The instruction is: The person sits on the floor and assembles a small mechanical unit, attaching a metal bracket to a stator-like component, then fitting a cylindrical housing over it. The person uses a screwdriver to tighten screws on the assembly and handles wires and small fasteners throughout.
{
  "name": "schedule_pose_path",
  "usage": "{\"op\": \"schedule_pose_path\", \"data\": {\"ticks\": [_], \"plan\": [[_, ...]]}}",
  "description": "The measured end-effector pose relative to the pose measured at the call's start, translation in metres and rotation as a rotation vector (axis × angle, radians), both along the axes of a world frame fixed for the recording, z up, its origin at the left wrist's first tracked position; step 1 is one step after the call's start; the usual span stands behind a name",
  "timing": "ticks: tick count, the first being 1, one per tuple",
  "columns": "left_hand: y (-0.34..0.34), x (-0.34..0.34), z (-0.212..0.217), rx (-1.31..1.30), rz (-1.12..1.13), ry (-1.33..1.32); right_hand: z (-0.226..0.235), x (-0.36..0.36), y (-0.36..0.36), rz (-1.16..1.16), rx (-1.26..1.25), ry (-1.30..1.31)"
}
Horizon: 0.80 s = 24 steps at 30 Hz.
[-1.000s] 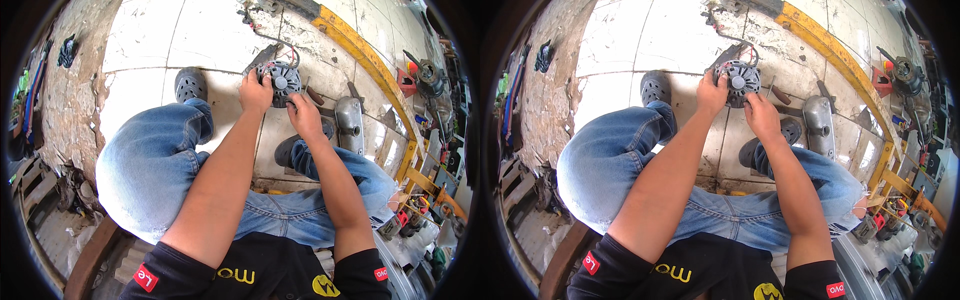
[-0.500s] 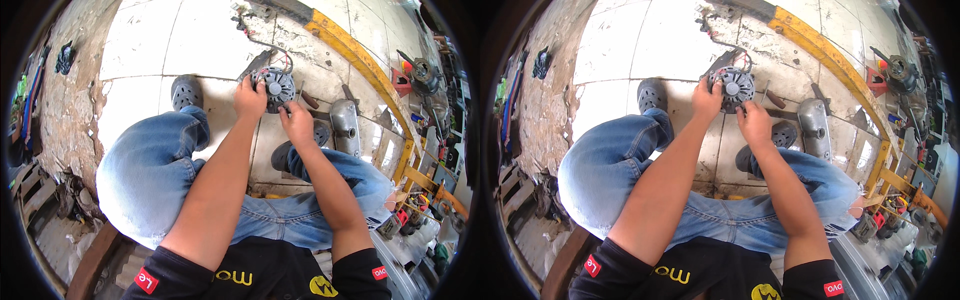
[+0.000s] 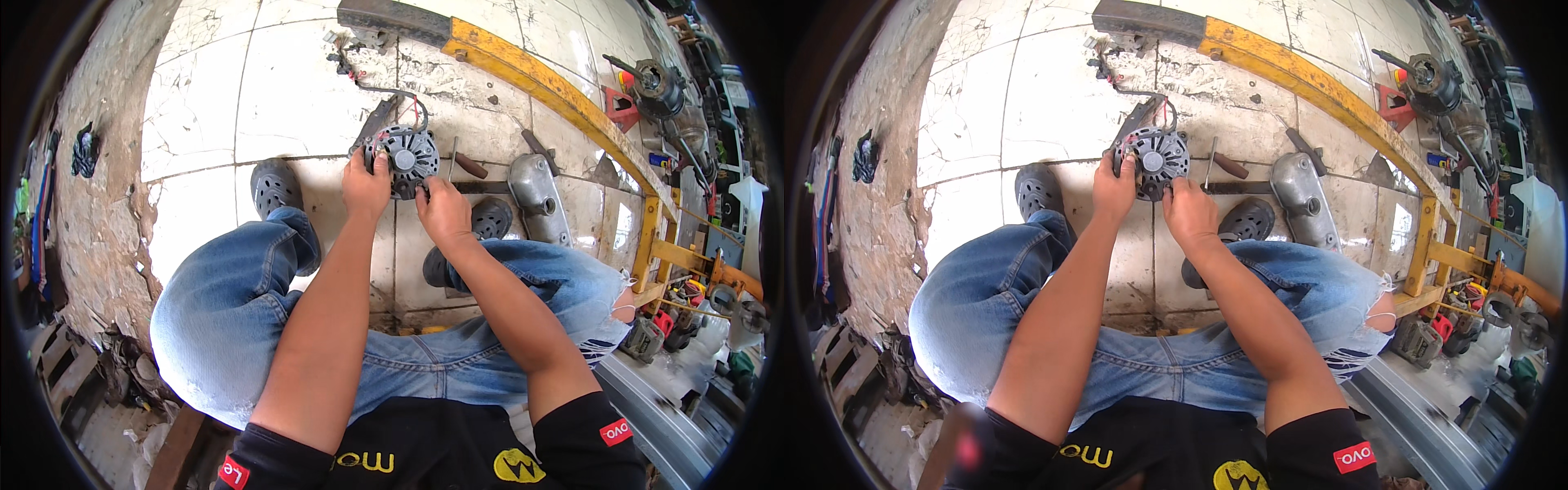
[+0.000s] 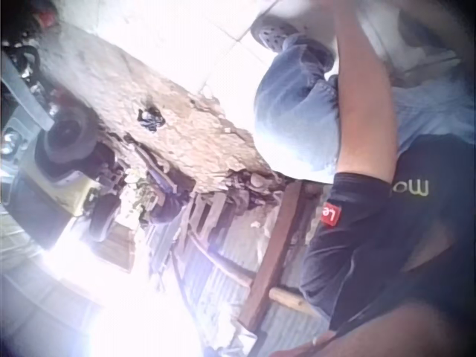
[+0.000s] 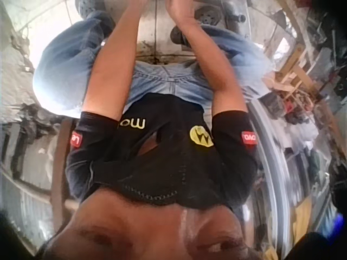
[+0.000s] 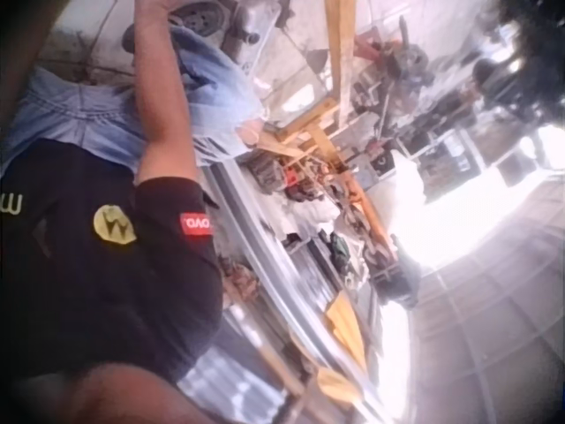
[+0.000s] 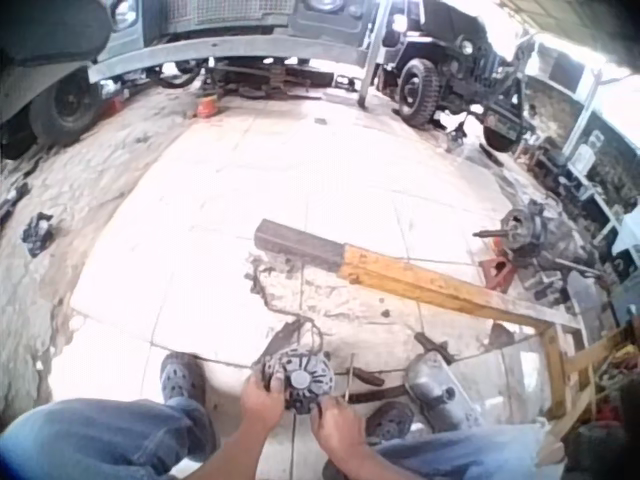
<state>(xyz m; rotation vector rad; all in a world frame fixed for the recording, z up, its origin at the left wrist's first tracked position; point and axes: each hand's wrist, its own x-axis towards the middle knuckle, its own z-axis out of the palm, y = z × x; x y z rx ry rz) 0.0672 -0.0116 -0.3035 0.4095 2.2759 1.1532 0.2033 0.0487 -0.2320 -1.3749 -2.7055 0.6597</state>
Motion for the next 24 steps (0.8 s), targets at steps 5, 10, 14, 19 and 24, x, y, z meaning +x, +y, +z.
{"op": "schedule_pose_path", "data": {"ticks": [5, 10, 14, 19, 24], "plan": [[-0.006, -0.005, -0.001, 0.055, -0.008, -0.045, 0.001, -0.002, 0.000, 0.015, -0.015, -0.005], [-0.011, 0.003, 0.023, 0.119, -0.007, -0.001, 0.001, 0.003, 0.006, -0.006, -0.019, 0.026], [-0.013, 0.007, 0.028, 0.132, 0.000, -0.071, -0.001, 0.005, 0.012, -0.039, -0.003, 0.056], [-0.016, 0.006, 0.026, 0.075, -0.030, 0.041, -0.004, 0.005, 0.015, 0.005, -0.003, 0.061], [-0.017, 0.003, 0.020, 0.084, -0.040, 0.052, 0.002, 0.005, 0.016, 0.076, -0.001, 0.060]]}}
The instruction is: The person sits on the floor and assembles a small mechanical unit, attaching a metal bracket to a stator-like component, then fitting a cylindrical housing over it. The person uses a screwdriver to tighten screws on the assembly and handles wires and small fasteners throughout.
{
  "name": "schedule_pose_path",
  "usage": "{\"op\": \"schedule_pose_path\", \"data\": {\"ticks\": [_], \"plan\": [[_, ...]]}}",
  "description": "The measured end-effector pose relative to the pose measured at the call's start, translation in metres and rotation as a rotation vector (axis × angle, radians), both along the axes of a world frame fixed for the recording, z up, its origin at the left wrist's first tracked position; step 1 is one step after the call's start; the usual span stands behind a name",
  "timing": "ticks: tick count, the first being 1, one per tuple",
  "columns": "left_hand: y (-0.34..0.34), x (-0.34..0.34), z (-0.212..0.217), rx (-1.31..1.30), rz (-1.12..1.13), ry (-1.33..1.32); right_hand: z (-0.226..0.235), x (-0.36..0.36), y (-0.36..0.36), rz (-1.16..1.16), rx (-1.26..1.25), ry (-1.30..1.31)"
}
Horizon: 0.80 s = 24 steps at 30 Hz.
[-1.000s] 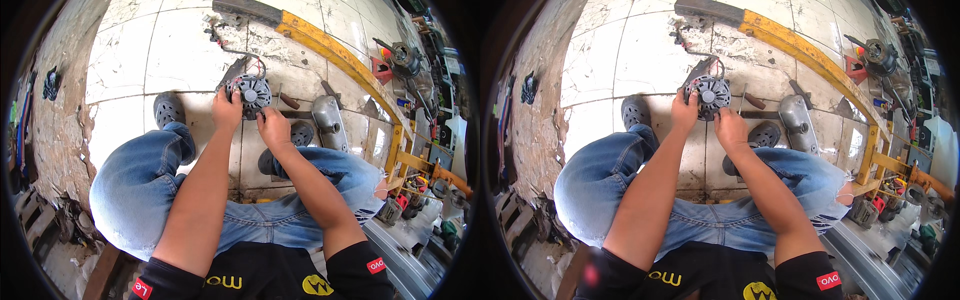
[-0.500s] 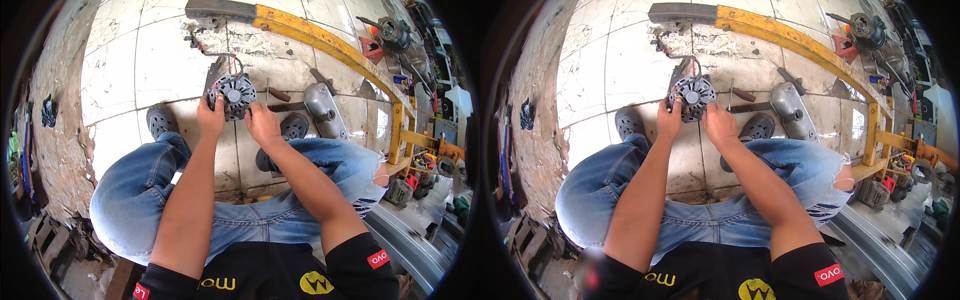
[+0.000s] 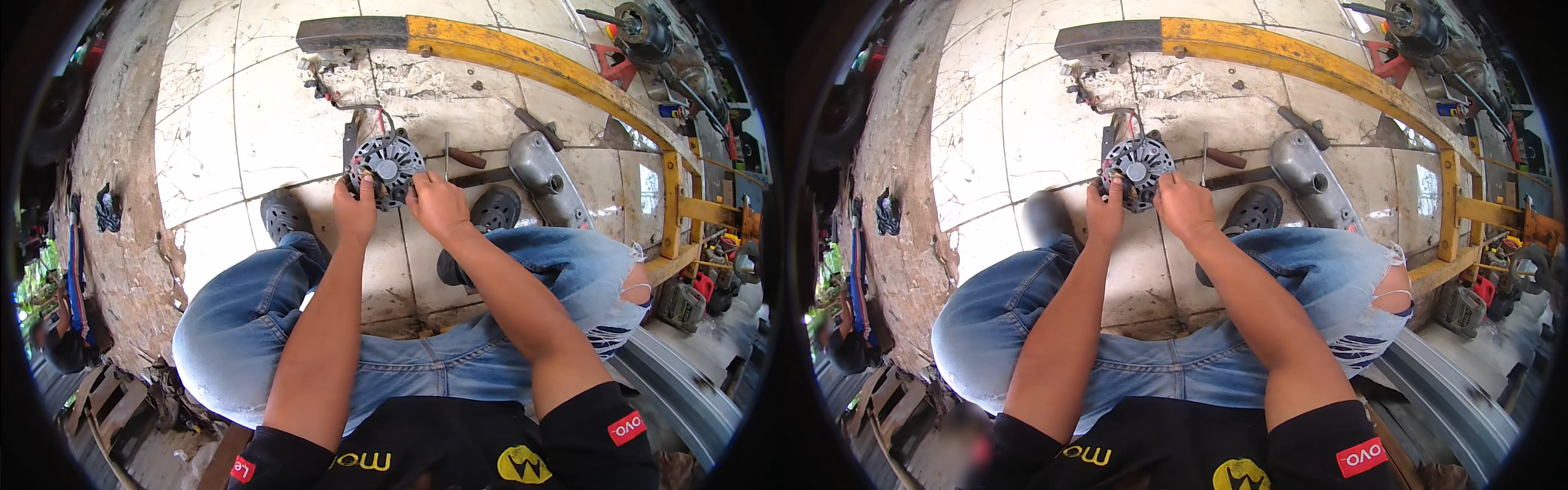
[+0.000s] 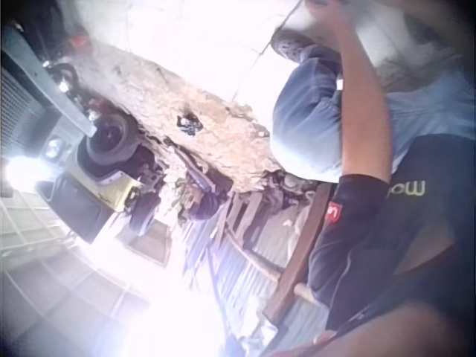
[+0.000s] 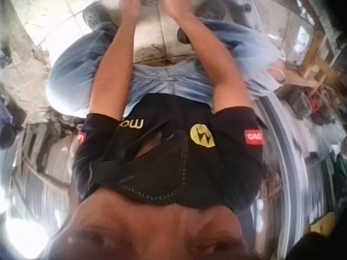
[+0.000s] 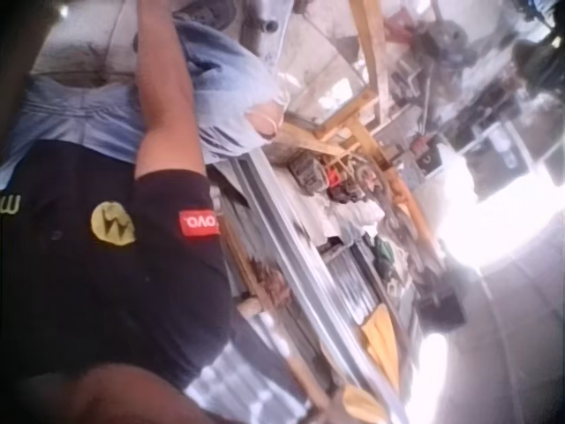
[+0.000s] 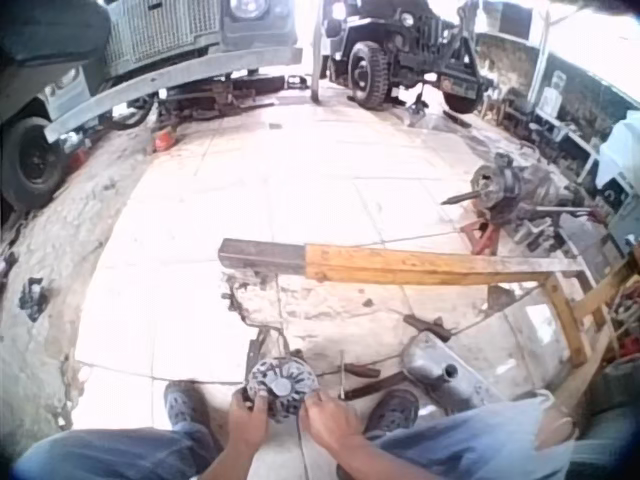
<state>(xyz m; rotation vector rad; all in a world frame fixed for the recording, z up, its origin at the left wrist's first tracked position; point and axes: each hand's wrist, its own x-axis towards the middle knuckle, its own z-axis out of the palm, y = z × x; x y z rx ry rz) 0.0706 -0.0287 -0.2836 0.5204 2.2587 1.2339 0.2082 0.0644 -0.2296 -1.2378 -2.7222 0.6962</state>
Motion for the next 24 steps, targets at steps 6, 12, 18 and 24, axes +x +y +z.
{"op": "schedule_pose_path", "data": {"ticks": [6, 12, 18, 24], "plan": [[-0.002, -0.006, -0.008, -0.037, -0.020, -0.025, 0.007, -0.005, 0.006, -0.073, 0.002, 0.173], [0.001, -0.001, -0.002, -0.052, -0.024, -0.046, 0.018, 0.003, 0.051, -0.496, -0.720, 0.647], [-0.002, -0.001, -0.004, 0.043, 0.028, -0.113, 0.018, 0.026, 0.108, -0.755, -1.069, 1.000], [-0.001, -0.002, -0.005, -0.150, 0.077, 0.160, -0.001, 0.015, 0.142, -0.814, -1.098, 1.001]]}}
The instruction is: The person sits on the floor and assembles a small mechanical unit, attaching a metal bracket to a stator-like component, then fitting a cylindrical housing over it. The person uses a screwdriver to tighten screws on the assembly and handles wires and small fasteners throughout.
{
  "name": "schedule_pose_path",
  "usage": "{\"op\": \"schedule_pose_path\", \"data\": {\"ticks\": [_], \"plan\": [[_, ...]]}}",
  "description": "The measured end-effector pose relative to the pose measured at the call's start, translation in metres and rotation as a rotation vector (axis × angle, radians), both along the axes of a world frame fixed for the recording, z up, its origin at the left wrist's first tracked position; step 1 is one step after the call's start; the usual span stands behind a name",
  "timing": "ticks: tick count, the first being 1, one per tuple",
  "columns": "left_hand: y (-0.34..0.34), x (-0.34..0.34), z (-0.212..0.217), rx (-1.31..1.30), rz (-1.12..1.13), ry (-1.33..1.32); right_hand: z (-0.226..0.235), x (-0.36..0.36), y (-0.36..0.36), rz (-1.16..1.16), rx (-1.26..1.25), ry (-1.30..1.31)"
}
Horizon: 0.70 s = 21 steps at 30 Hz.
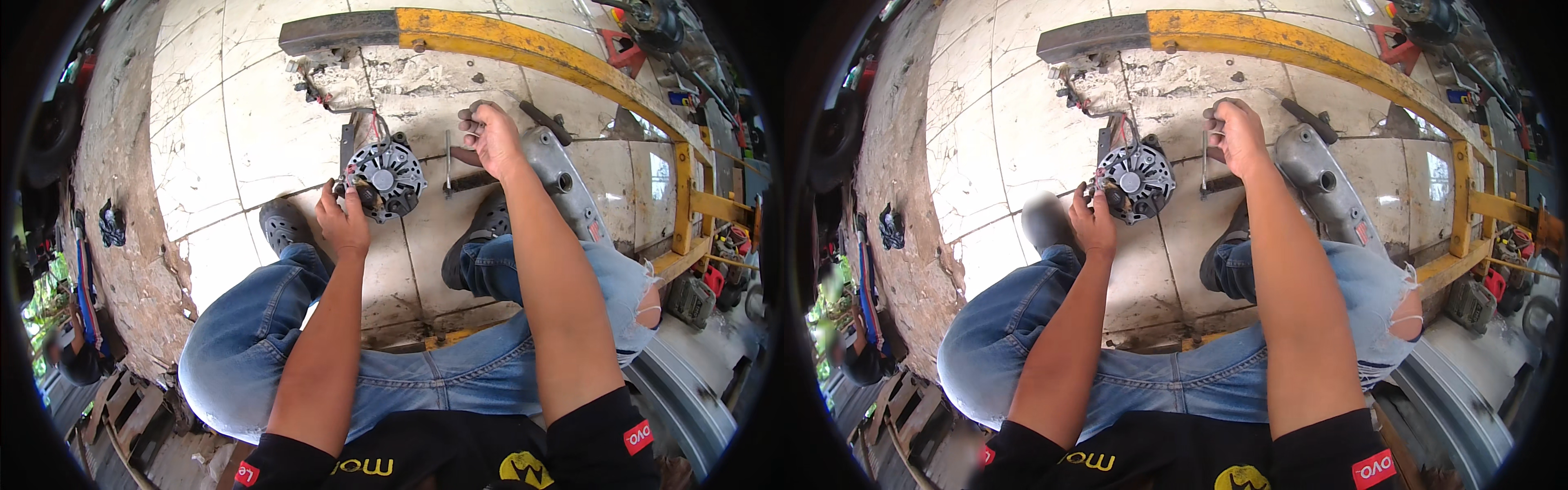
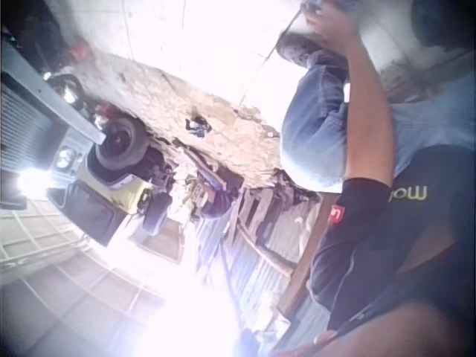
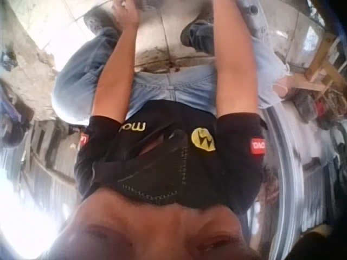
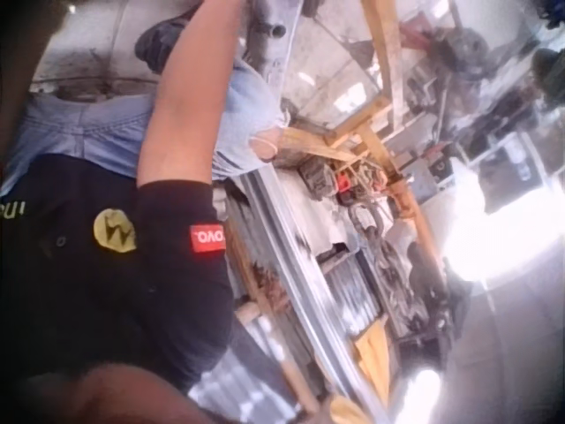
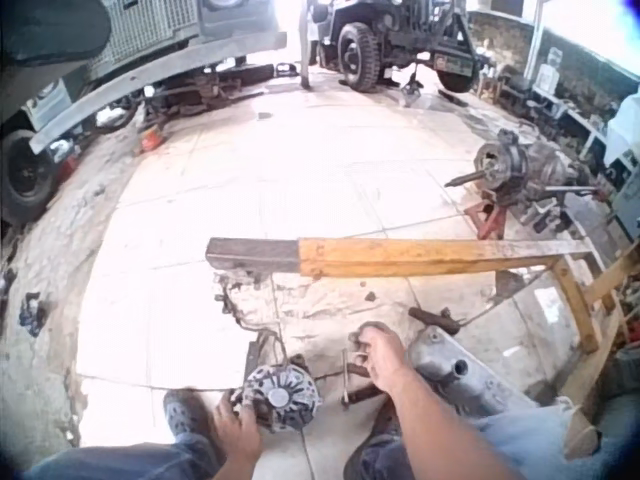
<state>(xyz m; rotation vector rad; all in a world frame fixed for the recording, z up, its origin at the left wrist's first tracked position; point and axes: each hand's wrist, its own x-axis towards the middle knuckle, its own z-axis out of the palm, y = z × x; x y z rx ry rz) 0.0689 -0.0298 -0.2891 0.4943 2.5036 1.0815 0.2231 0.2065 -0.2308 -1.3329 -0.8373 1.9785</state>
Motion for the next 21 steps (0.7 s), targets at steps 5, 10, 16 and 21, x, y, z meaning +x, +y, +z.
{"op": "schedule_pose_path", "data": {"ticks": [5, 10, 16, 21], "plan": [[0.004, -0.016, -0.017, 0.120, 0.076, -0.039, -0.014, -0.039, 0.013, 0.353, 0.096, -0.378], [0.011, -0.021, -0.022, 0.238, 0.082, -0.190, -0.052, -0.077, 0.037, 0.603, 0.421, -0.611], [0.012, -0.024, -0.026, 0.267, 0.013, -0.109, -0.109, -0.123, 0.068, 0.683, 0.795, -0.876], [0.013, -0.023, -0.021, 0.289, 0.013, -0.089, -0.136, -0.168, 0.080, 0.804, 0.919, -1.035]]}}
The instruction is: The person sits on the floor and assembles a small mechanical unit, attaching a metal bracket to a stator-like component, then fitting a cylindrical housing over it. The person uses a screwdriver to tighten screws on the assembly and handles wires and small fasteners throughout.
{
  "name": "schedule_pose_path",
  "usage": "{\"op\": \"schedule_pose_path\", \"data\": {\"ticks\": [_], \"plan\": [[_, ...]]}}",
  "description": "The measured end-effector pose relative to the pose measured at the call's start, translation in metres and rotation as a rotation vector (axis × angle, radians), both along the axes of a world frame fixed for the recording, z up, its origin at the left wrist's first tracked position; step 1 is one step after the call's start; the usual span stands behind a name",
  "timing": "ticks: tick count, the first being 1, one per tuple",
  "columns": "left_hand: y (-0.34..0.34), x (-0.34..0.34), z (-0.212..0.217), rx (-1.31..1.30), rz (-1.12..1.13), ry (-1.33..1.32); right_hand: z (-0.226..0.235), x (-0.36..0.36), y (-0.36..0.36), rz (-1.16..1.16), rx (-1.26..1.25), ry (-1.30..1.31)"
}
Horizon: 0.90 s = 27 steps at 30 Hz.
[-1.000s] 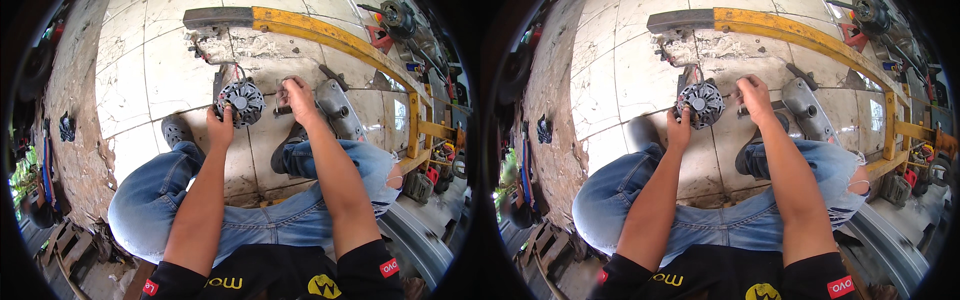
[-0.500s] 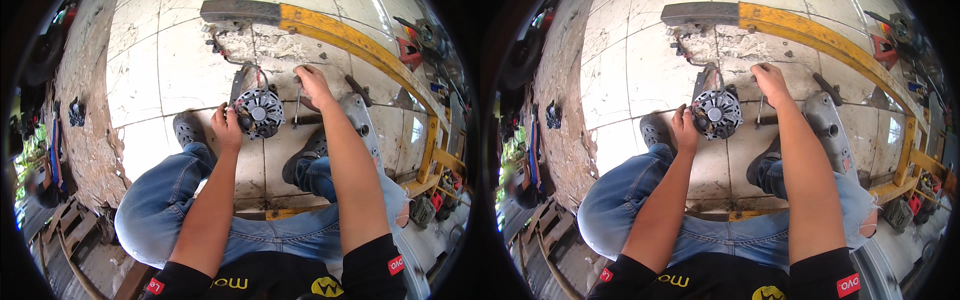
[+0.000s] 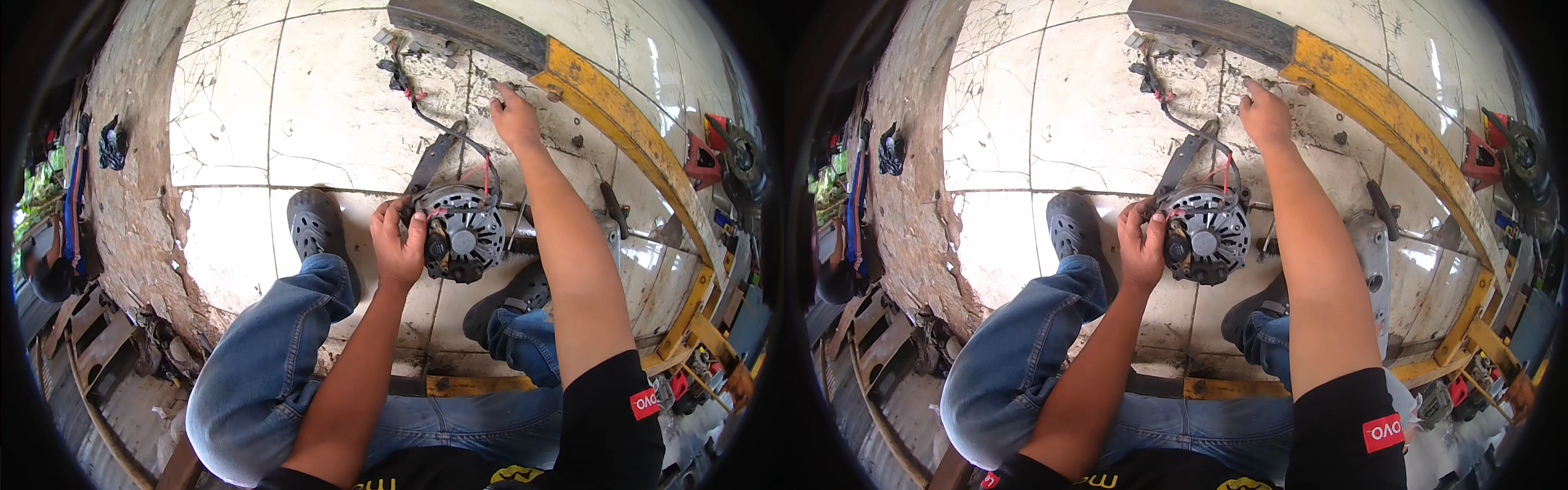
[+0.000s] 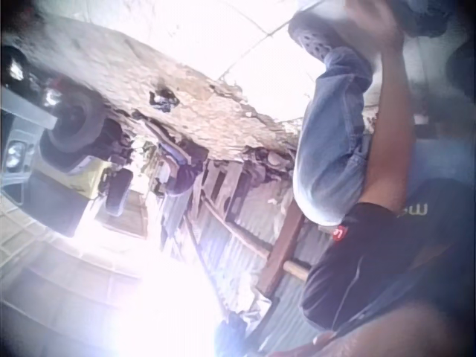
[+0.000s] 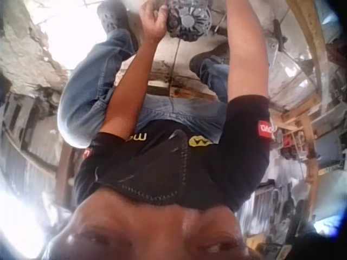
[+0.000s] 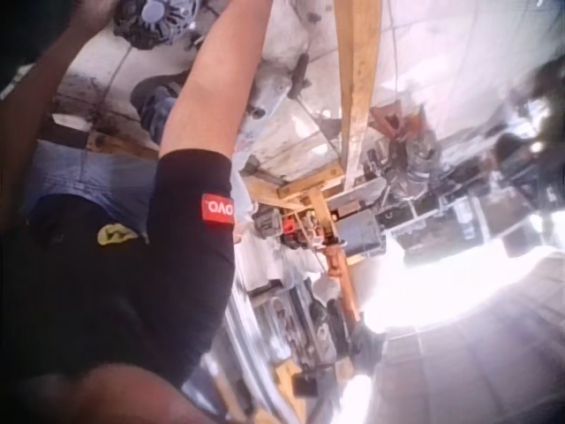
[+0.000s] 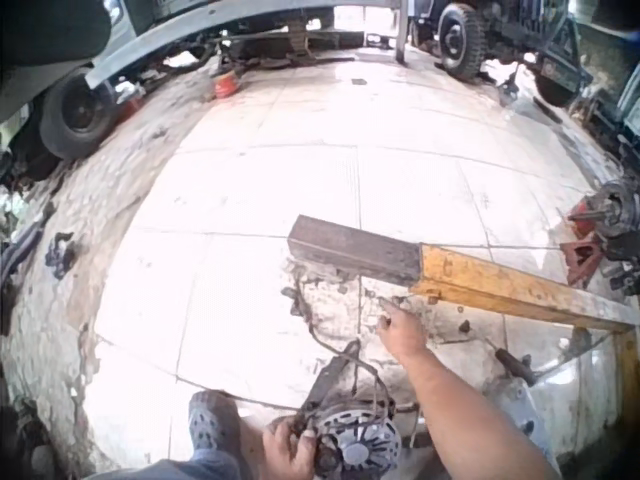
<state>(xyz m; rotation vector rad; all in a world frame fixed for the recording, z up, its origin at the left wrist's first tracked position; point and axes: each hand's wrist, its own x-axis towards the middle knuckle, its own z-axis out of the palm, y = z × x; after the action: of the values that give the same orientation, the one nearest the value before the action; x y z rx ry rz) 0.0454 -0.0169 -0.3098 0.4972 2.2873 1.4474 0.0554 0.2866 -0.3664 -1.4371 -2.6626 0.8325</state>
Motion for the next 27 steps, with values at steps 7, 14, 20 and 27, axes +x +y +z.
{"op": "schedule_pose_path", "data": {"ticks": [7, 14, 20, 27], "plan": [[-0.010, 0.001, 0.000, -0.052, -0.069, -0.022, -0.024, -0.038, 0.026, 0.104, 0.185, -0.093], [-0.018, -0.001, 0.001, 0.047, -0.041, -0.117, -0.021, -0.012, 0.006, -0.230, 0.015, 0.178], [-0.023, 0.009, -0.011, 0.156, -0.008, -0.240, -0.053, 0.113, 0.037, -0.873, -0.386, 0.635], [-0.008, 0.008, 0.000, 0.224, 0.206, -0.347, 0.002, 0.179, 0.042, -1.163, -0.799, 0.837]]}}
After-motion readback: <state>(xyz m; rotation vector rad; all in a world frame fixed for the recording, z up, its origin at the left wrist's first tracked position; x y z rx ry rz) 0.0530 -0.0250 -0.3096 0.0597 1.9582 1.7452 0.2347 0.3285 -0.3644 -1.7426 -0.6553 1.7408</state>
